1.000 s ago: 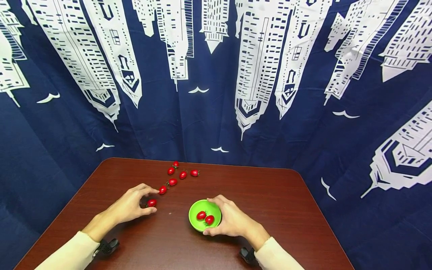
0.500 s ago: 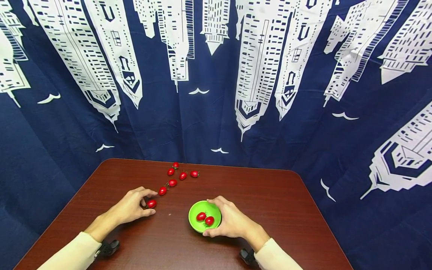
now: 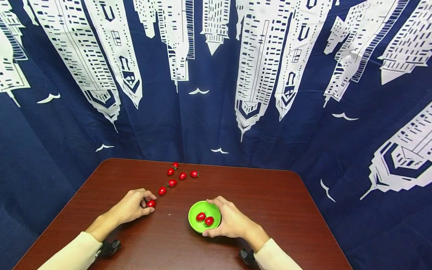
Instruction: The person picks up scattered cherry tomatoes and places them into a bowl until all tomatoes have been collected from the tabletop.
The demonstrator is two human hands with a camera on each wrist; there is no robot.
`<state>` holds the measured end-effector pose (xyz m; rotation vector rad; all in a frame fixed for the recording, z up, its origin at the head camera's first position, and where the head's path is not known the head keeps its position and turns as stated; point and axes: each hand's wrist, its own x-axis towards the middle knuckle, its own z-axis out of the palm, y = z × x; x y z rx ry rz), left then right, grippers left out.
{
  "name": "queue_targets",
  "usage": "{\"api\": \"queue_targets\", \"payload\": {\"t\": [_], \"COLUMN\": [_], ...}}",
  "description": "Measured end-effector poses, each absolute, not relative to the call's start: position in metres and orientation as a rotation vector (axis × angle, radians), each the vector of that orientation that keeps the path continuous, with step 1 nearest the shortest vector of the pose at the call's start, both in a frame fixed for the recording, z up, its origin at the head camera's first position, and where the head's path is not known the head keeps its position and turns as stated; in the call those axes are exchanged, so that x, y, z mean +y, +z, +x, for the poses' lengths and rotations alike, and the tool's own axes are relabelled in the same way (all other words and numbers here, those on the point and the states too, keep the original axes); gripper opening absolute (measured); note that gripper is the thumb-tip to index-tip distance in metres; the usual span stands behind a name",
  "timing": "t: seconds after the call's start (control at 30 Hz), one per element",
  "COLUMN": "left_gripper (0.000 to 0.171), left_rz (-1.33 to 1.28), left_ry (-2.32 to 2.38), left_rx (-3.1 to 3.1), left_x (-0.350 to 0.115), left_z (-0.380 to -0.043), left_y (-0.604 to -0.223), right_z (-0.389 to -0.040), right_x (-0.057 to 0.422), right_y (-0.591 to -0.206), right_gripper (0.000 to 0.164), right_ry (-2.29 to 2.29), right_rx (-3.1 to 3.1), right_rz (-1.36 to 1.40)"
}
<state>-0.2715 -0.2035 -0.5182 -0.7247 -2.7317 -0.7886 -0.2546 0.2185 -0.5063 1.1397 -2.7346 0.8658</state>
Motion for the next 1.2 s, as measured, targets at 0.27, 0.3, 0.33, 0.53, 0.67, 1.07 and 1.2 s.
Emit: {"api": "queue_targets", "payload": {"t": [0.27,0.3,0.33,0.53,0.67,1.07,1.2], "left_gripper": [0.025,0.025,0.025,0.025,0.025,0.025,0.025], "left_rz": [-0.719,-0.709,-0.707,-0.713,-0.710,-0.698,-0.701], "left_ry": [-0.769,-0.772,-0.772,-0.774,-0.778,-0.786,-0.788], "left_rx": [-2.712,-2.720,-2.723,-2.719,-2.722,-2.728,-2.726], "left_x": [-0.2021,-0.2018,-0.2019,-0.2019,-0.2018,-0.1977,-0.1956], "left_z": [-0.2703,-0.2703,-0.2704,-0.2707,-0.2706,-0.2712,-0.2713], "left_y": [-0.5191,-0.5188,-0.5186,-0.5186,-0.5189,-0.5150,-0.5128], "right_z": [-0.2541,-0.2540,-0.2540,-0.2545,-0.2544,-0.2526,-0.2520], "right_x": [0.2183,0.2182,0.2182,0.2186,0.2187,0.2188,0.2189], "right_y": [-0.5061,-0.5061,-0.5061,-0.5069,-0.5066,-0.5034,-0.5033], "right_gripper": [0.098,0.098,0.098,0.098,0.098,0.097,0.096], "right_ry": [0.881,0.883,0.884,0.883,0.889,0.861,0.861], "right_rx": [-2.744,-2.744,-2.745,-2.743,-2.746,-2.729,-2.731], "right_rz": [1.131,1.132,1.131,1.131,1.135,1.145,1.143]}}
